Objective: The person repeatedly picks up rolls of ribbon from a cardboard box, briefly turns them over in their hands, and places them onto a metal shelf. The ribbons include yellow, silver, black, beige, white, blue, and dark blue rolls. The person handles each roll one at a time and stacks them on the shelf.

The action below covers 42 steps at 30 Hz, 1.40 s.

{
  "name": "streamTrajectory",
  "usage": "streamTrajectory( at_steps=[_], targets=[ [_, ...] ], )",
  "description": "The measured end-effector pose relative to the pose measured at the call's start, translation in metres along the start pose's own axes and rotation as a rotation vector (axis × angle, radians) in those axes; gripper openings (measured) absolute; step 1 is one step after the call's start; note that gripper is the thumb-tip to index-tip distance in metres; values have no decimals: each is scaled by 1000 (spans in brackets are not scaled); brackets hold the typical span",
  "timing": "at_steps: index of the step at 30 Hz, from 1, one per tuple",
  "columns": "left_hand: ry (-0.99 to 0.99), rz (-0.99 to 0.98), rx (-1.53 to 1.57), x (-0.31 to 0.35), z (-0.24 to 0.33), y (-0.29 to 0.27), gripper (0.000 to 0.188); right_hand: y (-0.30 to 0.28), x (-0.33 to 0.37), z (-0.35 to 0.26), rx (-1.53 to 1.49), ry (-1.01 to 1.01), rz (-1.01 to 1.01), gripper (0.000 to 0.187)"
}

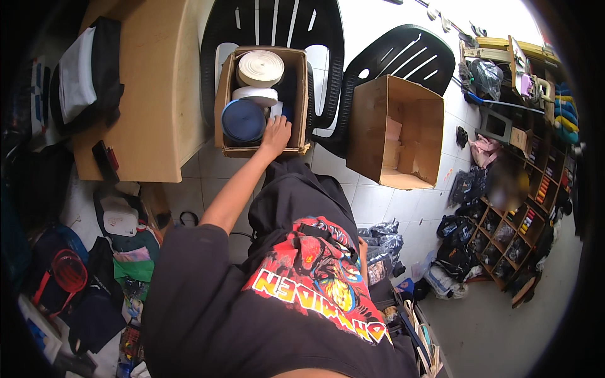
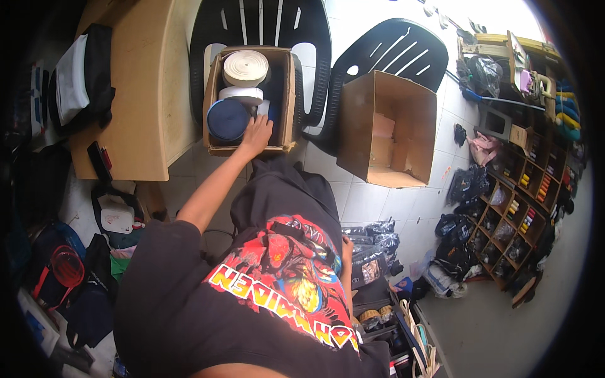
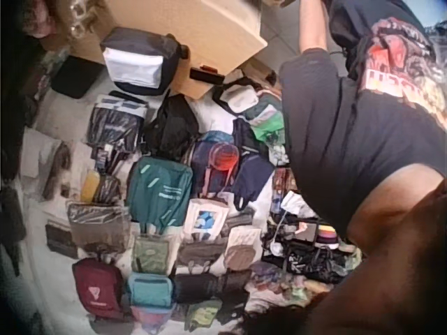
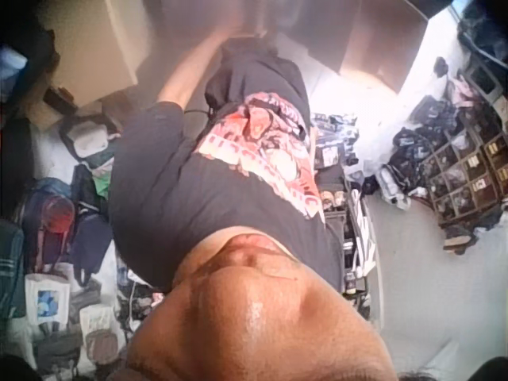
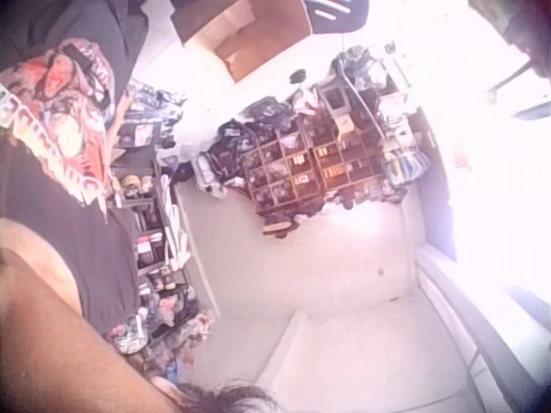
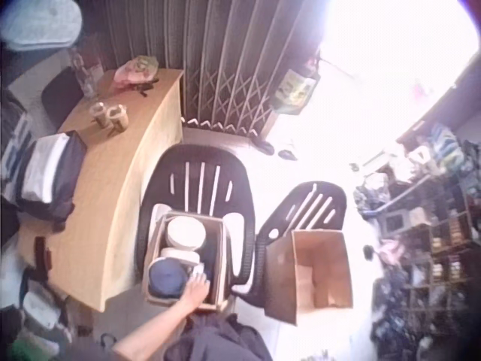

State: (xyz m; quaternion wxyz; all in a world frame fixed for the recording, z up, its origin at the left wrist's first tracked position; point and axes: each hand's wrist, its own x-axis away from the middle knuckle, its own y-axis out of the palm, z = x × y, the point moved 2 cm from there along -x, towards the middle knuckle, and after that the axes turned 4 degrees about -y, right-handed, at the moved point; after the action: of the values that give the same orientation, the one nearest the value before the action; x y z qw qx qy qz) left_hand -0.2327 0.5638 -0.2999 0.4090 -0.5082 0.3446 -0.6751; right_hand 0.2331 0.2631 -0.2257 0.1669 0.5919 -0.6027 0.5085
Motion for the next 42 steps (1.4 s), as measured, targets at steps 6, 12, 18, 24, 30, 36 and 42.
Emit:
streamTrajectory(
  at_steps=[6, 12, 18, 24, 30, 36, 42],
  targets=[
    [103, -103, -390, -62, -20, 29, 37, 26, 48, 5, -87, 130, 70, 29],
    [39, -171, -774, -72, -50, 48, 47, 58, 92, 19, -199, 210, 147, 29],
    [192, -147, -769, -85, -47, 59, 28, 88, 121, 45, -282, 264, 186, 28],
    [268, 66, -666, -78, -55, 21, 15, 101, 131, 70, -292, 243, 180, 28],
    [312, 231, -467, -46, -74, -34, 15, 72, 106, 45, -207, 150, 170, 28],
    [239, 393, 124, -1, -80, -126, 46, 31, 43, -47, -279, 203, 110, 27],
    [16, 515, 638, 52, -49, -215, 44, 18, -33, -151, -113, -163, -62, 30]
  ],
)
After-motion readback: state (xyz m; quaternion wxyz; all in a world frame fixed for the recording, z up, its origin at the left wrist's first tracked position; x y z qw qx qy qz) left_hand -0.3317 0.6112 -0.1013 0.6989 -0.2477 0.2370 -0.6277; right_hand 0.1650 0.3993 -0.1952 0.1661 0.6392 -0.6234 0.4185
